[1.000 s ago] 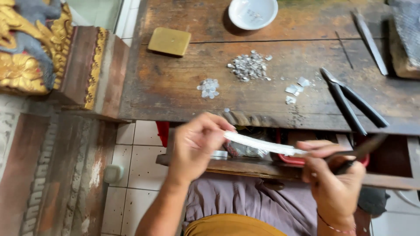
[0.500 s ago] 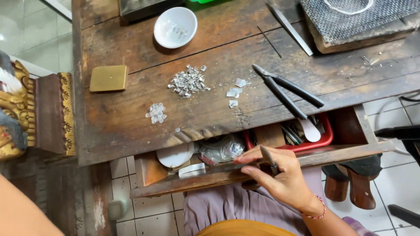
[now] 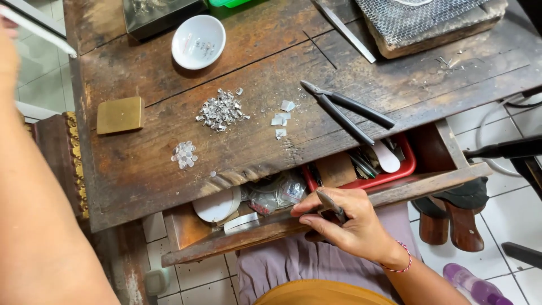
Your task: Shaping and trimming small silver jewelry components using pliers and cutters at a workbench.
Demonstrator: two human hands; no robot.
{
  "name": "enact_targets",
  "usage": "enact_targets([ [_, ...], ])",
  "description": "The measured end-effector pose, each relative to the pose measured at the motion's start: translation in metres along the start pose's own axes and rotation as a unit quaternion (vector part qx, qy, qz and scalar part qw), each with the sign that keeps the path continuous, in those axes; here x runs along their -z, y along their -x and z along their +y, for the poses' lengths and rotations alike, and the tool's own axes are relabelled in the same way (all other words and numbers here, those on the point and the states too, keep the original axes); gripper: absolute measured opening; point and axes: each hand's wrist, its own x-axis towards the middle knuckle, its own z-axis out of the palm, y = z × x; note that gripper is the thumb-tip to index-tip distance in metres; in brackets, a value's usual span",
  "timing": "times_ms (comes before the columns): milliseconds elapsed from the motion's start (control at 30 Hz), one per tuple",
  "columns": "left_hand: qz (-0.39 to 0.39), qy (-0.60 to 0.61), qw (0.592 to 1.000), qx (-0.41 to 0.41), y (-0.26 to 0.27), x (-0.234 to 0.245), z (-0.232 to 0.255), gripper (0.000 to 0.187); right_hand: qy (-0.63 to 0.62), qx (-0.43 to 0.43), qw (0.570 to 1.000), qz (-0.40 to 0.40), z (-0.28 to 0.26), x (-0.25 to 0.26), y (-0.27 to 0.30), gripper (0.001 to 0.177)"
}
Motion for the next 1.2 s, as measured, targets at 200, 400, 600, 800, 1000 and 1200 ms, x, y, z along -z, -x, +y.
enact_targets([
  [200,-0.066,-0.199,0.963,-0.167,0.053,-0.016,0.299,0.014,0.008,0.007,1.0,-0.014,0.002,0.002,0.001,0.009],
  [400,-0.158,-0.182,0.959,-0.152,0.073,-0.038,0.376,0.023,0.002,0.004,1.0,-0.018,0.004,0.002,0.002,0.009],
  [600,-0.156,-0.094,0.972,-0.15,0.085,-0.04,0.386,0.024,0.011,0.016,0.999,-0.03,0.002,0.004,0.001,0.01],
  [800,-0.133,-0.063,0.98,-0.13,0.084,-0.036,0.353,0.052,0.01,0.001,1.0,-0.03,-0.001,0.003,-0.001,0.008],
  [1000,-0.113,-0.062,0.978,-0.163,0.092,-0.023,0.441,0.051,-0.084,0.026,0.996,-0.016,0.001,0.009,0.001,0.025],
  [1200,-0.238,0.235,0.938,-0.096,0.165,-0.007,0.644,0.032,-0.523,0.048,0.844,-0.11,0.021,0.015,0.005,0.033],
])
